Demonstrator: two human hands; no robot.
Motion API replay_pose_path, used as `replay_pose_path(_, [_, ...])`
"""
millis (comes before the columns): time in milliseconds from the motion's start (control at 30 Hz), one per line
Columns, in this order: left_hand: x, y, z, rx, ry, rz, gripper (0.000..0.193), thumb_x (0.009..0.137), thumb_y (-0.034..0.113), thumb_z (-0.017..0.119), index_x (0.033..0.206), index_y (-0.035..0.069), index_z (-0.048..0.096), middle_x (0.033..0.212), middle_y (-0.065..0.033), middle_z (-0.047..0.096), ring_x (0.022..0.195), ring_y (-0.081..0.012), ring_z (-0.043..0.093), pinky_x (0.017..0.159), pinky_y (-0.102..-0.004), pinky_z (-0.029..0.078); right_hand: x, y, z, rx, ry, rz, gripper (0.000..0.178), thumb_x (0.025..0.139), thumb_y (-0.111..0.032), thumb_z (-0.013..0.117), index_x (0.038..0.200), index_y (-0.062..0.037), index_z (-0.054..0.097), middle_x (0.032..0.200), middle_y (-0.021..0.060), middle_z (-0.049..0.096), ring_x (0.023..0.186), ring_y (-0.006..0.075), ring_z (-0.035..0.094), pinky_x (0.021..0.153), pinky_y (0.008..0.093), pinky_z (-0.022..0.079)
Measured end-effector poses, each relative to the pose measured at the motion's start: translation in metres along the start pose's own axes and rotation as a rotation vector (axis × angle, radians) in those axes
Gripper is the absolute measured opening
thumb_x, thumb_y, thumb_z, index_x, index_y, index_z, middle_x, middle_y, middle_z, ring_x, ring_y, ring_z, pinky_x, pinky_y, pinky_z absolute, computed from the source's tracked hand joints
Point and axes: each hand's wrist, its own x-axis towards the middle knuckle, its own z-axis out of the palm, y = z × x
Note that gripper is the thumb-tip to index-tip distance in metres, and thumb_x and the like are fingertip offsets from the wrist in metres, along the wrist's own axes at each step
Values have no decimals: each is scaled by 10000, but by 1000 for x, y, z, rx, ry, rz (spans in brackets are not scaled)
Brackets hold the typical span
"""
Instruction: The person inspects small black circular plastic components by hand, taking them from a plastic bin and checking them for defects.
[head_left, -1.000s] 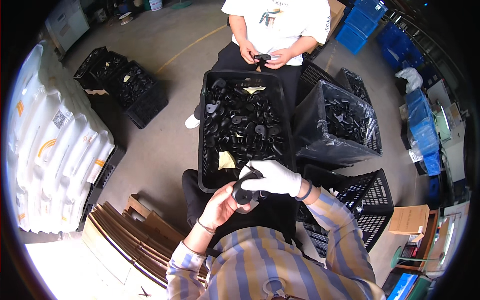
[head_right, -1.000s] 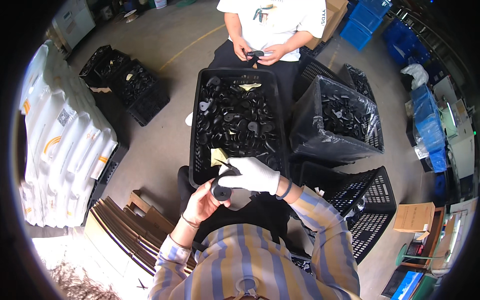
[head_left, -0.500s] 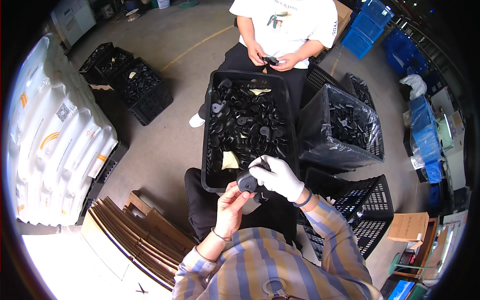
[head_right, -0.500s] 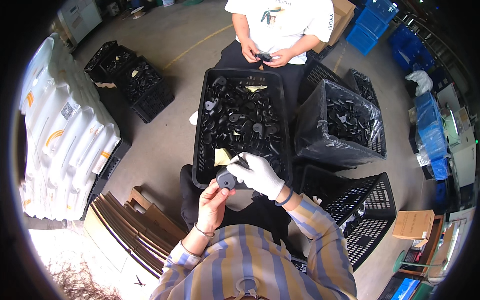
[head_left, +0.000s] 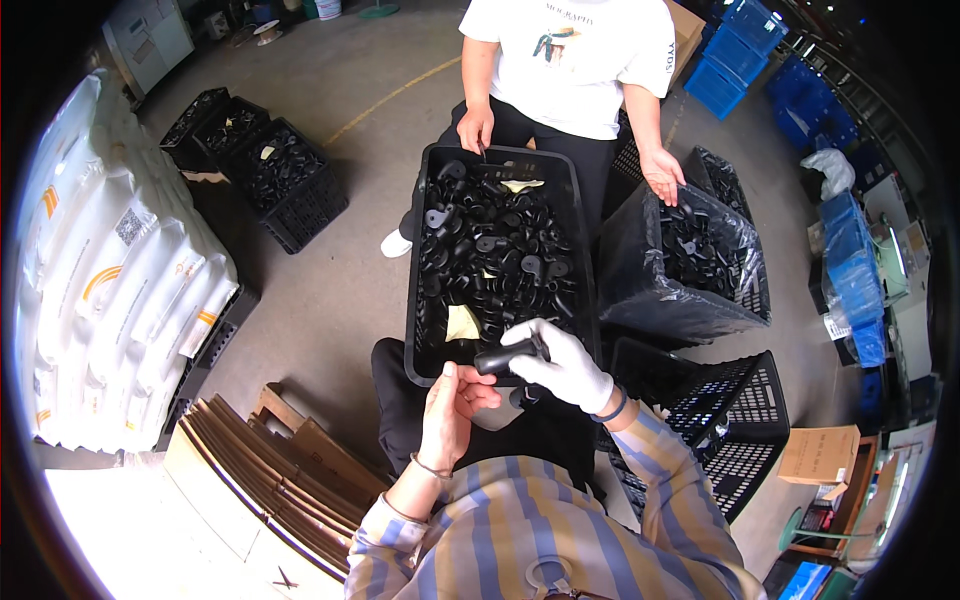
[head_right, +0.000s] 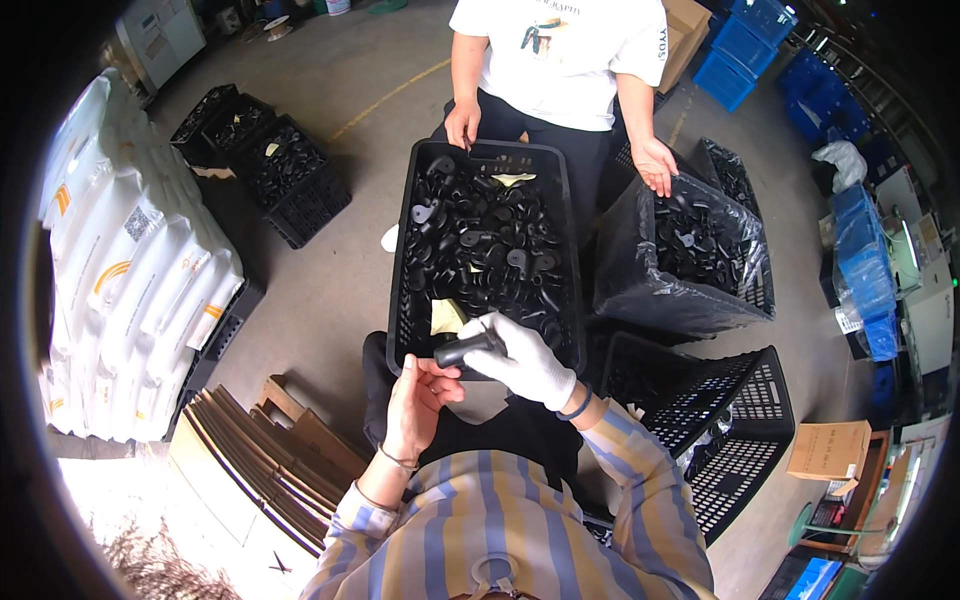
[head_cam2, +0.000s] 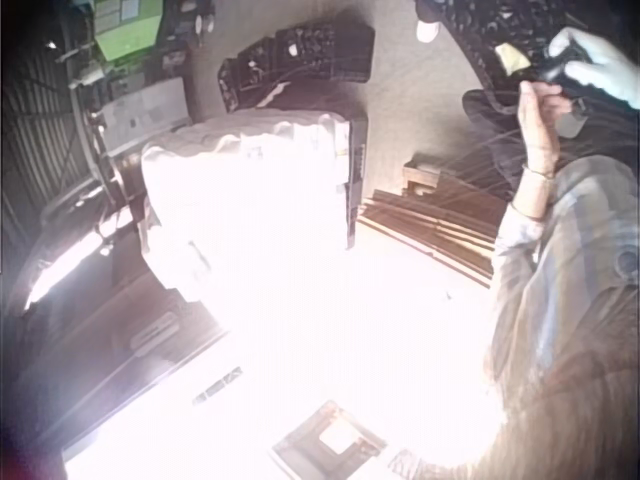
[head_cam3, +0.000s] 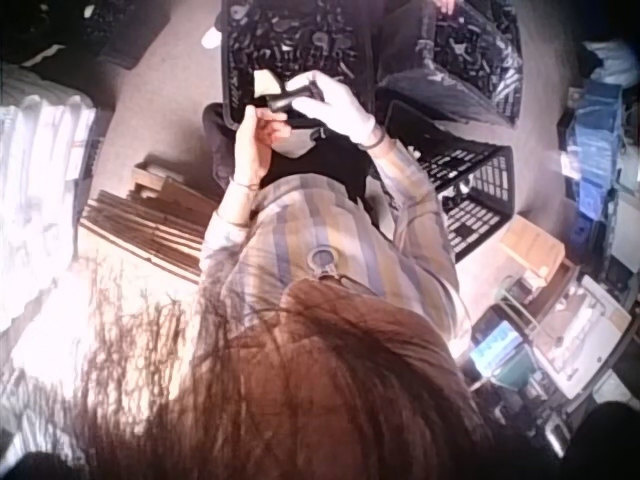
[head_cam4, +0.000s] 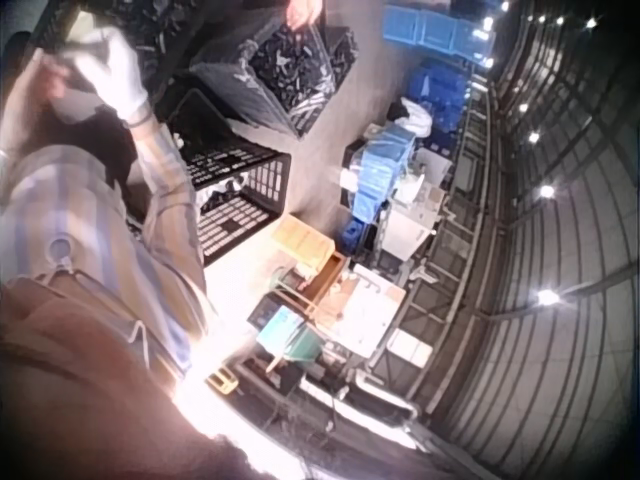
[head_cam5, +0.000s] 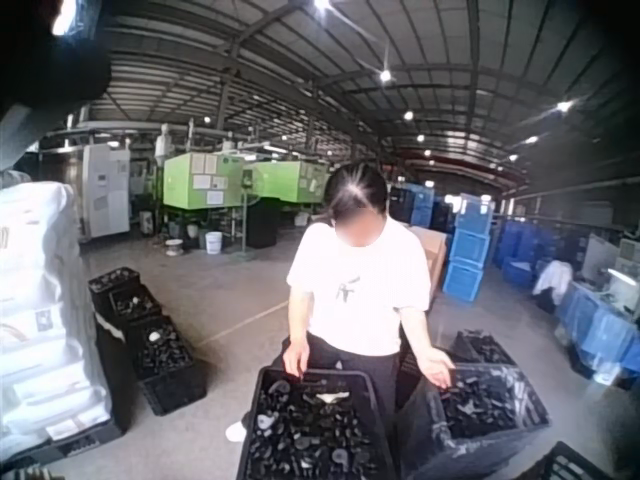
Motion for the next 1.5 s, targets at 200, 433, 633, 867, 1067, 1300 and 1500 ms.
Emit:
replay_pose_path(200, [0,1,2,-12,-48,132,176,805,-21,538,963,36,486,890,-97,600,758,-177,617,712,-279,502,-9,7,-5,-229,-69,-265,210,696,20,587,889,-52,547,882,64,525,758,153,537,652,259,429])
replay_pose_path(433, [-3,-5,5,103,-88,109,141,809,-11,534,939,3,585,911,-57,585,830,-172,593,772,-282,492,-9,11,-7,-310,-98,-402,196,706,29,575,884,-49,543,905,77,503,745,228,544,629,294,439])
replay_pose_path(633, [-1,-6,8,12,-52,43,97,806,2,550,892,17,590,854,-39,595,792,-139,593,742,-253,485,-9,14,6,-190,12,-304,181,724,-26,600,887,-67,534,872,82,515,733,248,554,610,307,452])
replay_pose_path(867, [6,-38,15,24,58,104,40,809,5,556,808,44,544,856,-26,584,718,-127,595,710,-244,485,24,35,25,357,468,211,304,886,-188,447,639,-35,537,590,-3,525,539,49,450,457,208,353])
replay_pose_path(1067, [15,-33,5,691,86,488,103,757,-42,582,842,0,541,926,-74,517,888,-156,529,739,-250,436,10,47,36,120,425,86,164,879,-193,459,837,-46,519,634,-12,485,473,28,424,409,166,318])
replay_pose_path(1300, [22,-30,-8,930,-97,764,364,714,-65,586,1041,32,461,1083,-142,530,962,-214,531,808,-292,427,-5,40,26,714,348,403,171,888,-195,451,884,-57,552,660,-9,536,472,14,464,391,146,312])
replay_pose_path(1500, [15,-21,3,851,-86,490,494,697,-62,602,1145,44,422,1136,-133,512,951,-204,556,783,-295,466,-13,39,30,179,452,35,99,823,-57,532,913,-30,565,776,-7,569,643,33,503,551,174,416])
